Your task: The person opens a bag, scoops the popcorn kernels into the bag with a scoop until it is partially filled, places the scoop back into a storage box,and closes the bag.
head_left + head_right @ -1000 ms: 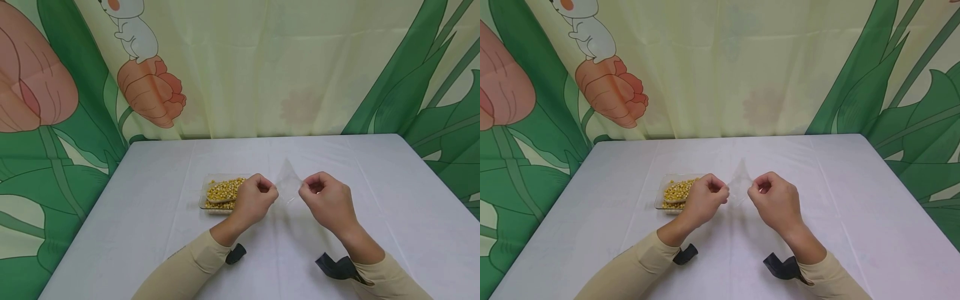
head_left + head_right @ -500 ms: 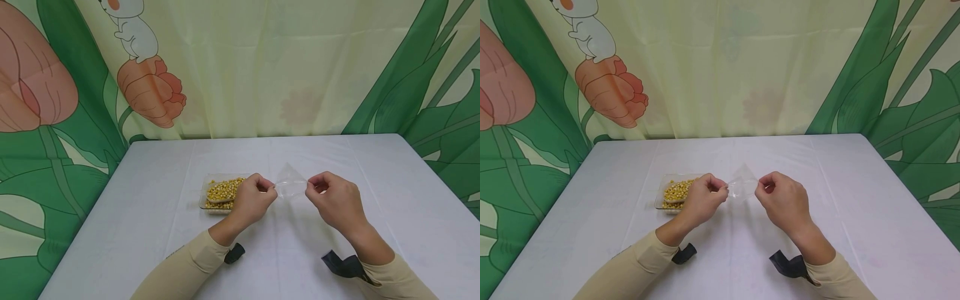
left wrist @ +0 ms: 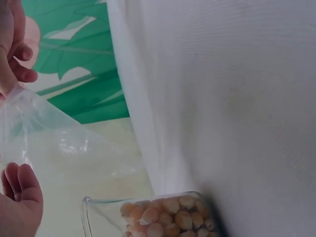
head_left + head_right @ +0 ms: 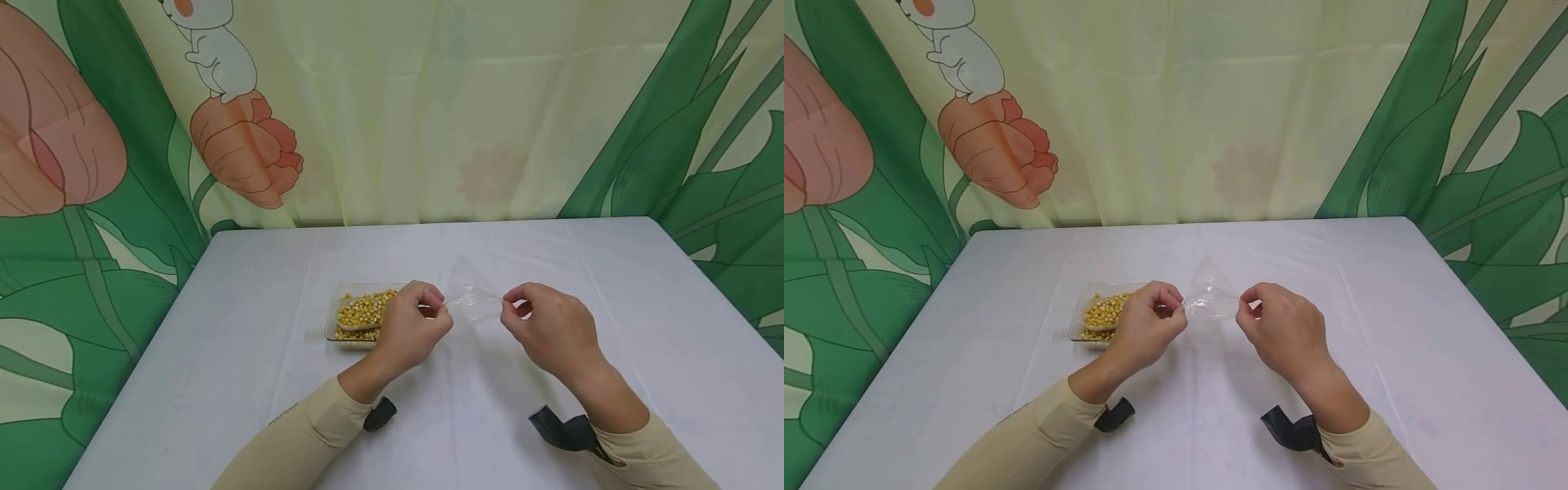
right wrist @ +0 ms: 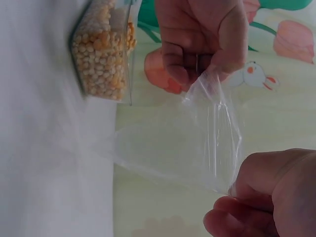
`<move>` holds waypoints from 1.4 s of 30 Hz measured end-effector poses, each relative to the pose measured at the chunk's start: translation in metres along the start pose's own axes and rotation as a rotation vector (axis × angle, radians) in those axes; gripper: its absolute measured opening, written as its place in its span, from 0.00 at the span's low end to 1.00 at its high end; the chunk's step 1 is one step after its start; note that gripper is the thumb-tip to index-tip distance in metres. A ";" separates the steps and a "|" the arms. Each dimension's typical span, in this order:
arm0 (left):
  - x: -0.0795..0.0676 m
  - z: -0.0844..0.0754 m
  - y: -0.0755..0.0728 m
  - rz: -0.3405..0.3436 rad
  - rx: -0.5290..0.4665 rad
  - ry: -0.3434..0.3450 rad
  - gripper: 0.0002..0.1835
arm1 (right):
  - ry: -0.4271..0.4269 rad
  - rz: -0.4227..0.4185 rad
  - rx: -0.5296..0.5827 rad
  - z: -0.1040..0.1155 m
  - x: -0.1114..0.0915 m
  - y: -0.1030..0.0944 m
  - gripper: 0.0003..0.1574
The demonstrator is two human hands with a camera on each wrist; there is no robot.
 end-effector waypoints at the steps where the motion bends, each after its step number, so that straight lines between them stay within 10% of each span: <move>1: 0.000 -0.001 0.001 0.013 -0.021 0.022 0.07 | -0.005 0.001 0.006 0.000 0.000 0.000 0.04; 18: 0.002 0.008 0.005 0.096 -0.275 -0.082 0.01 | -0.234 0.005 0.295 0.003 -0.001 0.004 0.20; 27: 0.002 0.016 0.010 0.149 -0.486 -0.190 0.02 | -0.245 0.096 0.354 0.003 -0.002 0.013 0.50; 42: 0.001 0.017 0.014 0.166 -0.569 -0.234 0.01 | -0.283 -0.030 0.367 0.006 0.001 0.001 0.31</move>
Point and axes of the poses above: each hand's wrist, its own x-axis towards the middle knuckle, its own y-axis out of the palm, z = x × y, the point moved 8 cm from there along x, towards the middle knuckle, and after that the axes turned 9 degrees about z, right-handed, at the moved point
